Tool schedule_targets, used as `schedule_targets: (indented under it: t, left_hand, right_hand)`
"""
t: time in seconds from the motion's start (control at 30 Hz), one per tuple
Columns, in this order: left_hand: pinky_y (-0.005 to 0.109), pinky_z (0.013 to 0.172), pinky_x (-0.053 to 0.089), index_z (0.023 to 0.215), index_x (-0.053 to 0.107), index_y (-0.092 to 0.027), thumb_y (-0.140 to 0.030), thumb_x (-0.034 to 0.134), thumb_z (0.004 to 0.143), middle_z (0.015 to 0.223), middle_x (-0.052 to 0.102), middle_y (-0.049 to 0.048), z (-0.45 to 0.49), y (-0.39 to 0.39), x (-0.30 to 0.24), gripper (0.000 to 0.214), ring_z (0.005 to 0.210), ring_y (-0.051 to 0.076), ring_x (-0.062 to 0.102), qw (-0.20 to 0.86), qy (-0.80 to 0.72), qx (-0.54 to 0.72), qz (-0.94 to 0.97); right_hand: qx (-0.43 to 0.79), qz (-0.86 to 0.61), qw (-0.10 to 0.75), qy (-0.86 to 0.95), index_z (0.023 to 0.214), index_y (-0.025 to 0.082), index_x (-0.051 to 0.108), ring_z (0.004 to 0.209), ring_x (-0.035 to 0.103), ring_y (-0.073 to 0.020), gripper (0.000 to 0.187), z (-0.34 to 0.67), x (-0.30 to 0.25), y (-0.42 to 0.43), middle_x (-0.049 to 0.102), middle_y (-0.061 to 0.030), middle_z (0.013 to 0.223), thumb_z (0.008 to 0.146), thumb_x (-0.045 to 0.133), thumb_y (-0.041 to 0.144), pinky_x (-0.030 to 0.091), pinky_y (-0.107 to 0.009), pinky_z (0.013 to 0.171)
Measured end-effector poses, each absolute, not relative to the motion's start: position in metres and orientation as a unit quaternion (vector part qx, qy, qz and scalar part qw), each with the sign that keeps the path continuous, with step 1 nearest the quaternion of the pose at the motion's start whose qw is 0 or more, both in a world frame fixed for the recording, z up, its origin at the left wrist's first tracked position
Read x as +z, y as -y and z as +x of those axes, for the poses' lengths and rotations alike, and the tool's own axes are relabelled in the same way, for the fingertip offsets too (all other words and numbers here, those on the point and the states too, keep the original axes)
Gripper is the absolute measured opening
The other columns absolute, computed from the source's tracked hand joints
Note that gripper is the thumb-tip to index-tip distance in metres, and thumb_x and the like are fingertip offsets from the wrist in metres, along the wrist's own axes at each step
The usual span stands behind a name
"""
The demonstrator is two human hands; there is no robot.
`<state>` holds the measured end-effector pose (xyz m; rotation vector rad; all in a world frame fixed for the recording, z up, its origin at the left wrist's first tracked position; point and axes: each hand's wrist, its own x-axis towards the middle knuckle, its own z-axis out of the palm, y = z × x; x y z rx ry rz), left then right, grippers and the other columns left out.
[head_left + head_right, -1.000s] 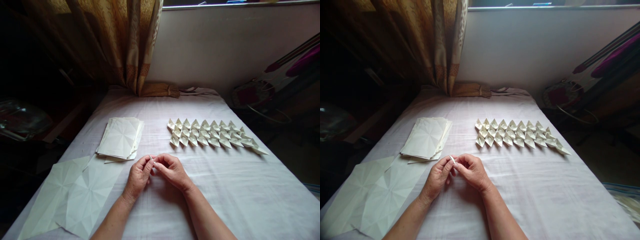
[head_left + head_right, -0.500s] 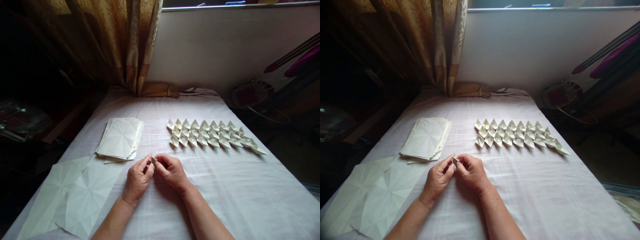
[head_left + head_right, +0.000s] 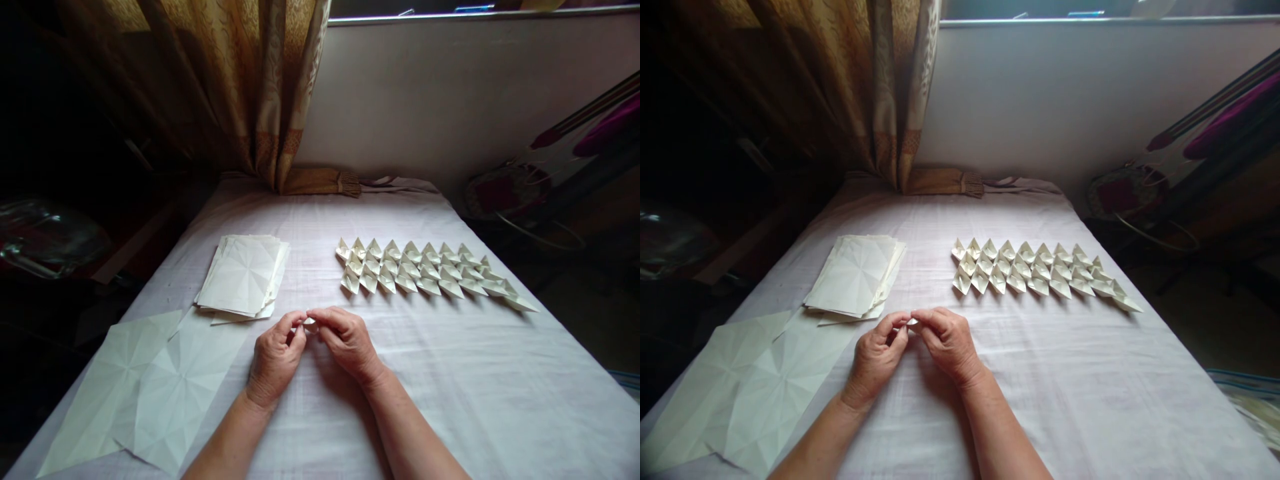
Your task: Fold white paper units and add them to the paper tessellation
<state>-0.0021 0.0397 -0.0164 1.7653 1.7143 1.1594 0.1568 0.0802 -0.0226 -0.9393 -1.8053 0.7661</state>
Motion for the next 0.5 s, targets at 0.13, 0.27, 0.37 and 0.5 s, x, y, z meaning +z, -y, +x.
schedule_targets:
  t: [0.13, 0.27, 0.37, 0.5]
  left_hand:
    - [0.023, 0.072, 0.054, 0.094, 0.067, -0.023, -0.026, 0.049, 0.087, 0.086, 0.074, 0.0009, -0.003, -0.041, -0.014, 0.019, 0.072, 0.014, 0.070, 0.248, -0.619, 0.416, 0.618]
    - [0.025, 0.063, 0.054, 0.107, 0.061, -0.020, -0.041, 0.054, 0.087, 0.092, 0.075, 0.0063, -0.004, -0.041, -0.009, 0.030, 0.064, 0.016, 0.069, 0.335, -0.627, 0.411, 0.570]
    - [0.025, 0.058, 0.053, 0.114, 0.057, -0.017, -0.051, 0.062, 0.081, 0.087, 0.075, 0.0082, -0.003, -0.042, -0.005, 0.047, 0.058, 0.015, 0.065, 0.415, -0.612, 0.410, 0.534]
    - [0.022, 0.051, 0.050, 0.105, 0.060, -0.014, -0.057, 0.069, 0.074, 0.079, 0.072, 0.0065, 0.000, -0.044, 0.001, 0.054, 0.058, 0.014, 0.062, 0.513, -0.586, 0.429, 0.457]
  right_hand:
    - [0.325, -0.375, 0.489, 0.718, 0.092, 0.023, 0.076, 0.074, 0.070, -0.0147, 0.035, 0.157, -0.022, -0.082, 0.074, -0.0037, 0.083, 0.078, 0.050, 0.004, 0.057, -0.023, 0.069]
    - [0.318, -0.366, 0.513, 0.708, 0.095, 0.024, 0.076, 0.076, 0.071, -0.0146, 0.036, 0.155, -0.023, -0.082, 0.075, -0.0040, 0.086, 0.079, 0.052, 0.003, 0.058, -0.023, 0.069]
    - [0.301, -0.357, 0.527, 0.710, 0.100, 0.025, 0.075, 0.078, 0.071, -0.0145, 0.032, 0.152, -0.022, -0.079, 0.075, -0.0047, 0.090, 0.084, 0.055, 0.007, 0.059, -0.023, 0.069]
    - [0.262, -0.350, 0.534, 0.723, 0.103, 0.027, 0.075, 0.079, 0.071, -0.0145, 0.028, 0.149, -0.019, -0.077, 0.075, -0.0051, 0.090, 0.089, 0.056, 0.011, 0.059, -0.023, 0.070]
